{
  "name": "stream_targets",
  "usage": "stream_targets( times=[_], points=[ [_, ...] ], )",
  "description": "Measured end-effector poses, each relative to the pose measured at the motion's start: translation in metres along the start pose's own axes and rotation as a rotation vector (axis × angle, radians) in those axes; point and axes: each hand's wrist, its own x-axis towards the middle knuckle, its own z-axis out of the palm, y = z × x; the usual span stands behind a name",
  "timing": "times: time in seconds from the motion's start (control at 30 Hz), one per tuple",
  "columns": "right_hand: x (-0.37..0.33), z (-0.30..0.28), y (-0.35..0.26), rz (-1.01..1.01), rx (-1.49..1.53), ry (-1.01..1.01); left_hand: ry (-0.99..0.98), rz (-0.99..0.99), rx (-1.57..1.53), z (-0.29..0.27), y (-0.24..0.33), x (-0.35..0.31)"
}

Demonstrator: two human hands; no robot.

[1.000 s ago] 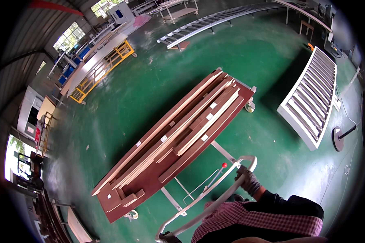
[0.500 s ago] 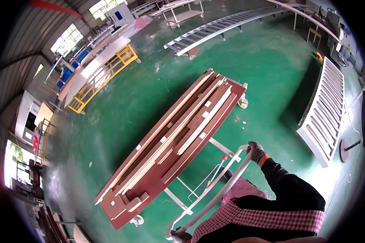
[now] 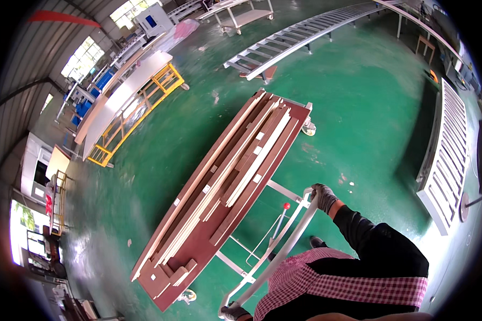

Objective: The person picks up long wooden slats from a large white machine and stacks them onto a red pallet, then pushes a mobile metal rack to a different part of the workshop floor.

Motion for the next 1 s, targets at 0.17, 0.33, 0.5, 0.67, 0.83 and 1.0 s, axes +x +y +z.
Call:
stream_targets(
  times=[0.17,0.33,0.5,0.67,0.83,1.0],
  points=[
    [-0.039,0.004,-0.017,0.004,-0.069,-0.133,-0.182,0.187,0.143,-0.015,0.027,0.01],
    [0.014,-0.02,0.011,0.022,0.128,-0.245,-0.115,-0.452,-0.889,0.018,0.01,0.038],
    [-0.049,-0.007,-0.007,0.139,-0.092,-0.148,-0.199,-0.46,-1.175,0.02,0.021,0.061],
    [-0.038,-0.014,0.023,0.263,-0.049,-0.328,-0.338,-0.59,-1.325,0.022,0.015,0.084],
    [-0.048,-0.032,0.032,0.407,-0.28,-0.446,-0.464,-0.603,-1.375,0.021,0.056,0.022],
    [-0.101,-0.046,0.045,0.479,-0.027,-0.364,-0.273,-0.613,-1.402,-0.013,0.111,-0.028]
  ],
)
